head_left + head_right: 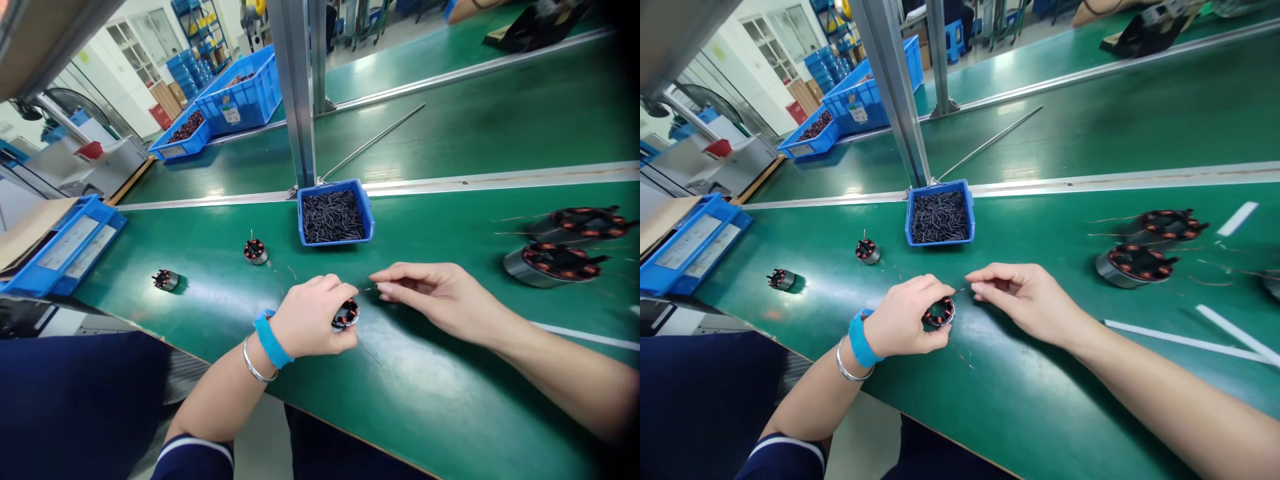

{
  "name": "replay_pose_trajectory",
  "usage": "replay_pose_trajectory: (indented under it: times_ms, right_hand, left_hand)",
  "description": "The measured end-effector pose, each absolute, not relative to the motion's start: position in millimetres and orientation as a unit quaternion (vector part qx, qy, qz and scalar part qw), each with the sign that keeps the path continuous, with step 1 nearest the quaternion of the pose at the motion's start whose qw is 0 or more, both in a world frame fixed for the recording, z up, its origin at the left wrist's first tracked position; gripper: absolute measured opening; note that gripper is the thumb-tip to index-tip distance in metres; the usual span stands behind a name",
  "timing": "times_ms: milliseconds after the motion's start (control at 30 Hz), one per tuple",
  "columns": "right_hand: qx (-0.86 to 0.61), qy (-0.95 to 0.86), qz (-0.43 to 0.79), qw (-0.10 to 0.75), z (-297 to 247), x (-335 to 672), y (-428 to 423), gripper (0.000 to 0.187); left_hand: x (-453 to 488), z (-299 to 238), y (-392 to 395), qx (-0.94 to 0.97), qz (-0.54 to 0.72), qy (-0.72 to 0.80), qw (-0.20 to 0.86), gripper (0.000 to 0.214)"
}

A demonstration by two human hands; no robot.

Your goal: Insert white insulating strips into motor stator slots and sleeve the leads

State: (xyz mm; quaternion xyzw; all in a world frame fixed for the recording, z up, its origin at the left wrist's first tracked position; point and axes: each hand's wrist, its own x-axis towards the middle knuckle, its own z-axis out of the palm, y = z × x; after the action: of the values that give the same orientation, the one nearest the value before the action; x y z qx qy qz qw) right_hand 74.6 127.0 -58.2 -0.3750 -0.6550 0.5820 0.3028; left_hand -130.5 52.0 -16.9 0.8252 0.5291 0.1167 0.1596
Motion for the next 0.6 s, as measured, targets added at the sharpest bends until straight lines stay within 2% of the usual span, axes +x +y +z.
replay_pose_trajectory:
  times_ms: [233,600]
  right_hand:
    - [-0.313,-0.719,0.534,0.316,-52.6,72.2,129.4,0.037]
    - [-0.325,-0.712,0.535,0.319,-57.3,70.7,125.5,0.033]
  left_hand:
    - [-130.7,-18.1,52.4,0.828,0.112,0.524,0.163,0.047]
    - [-130.6,-20.1,52.9,0.826,0.115,0.525,0.169,0.048]
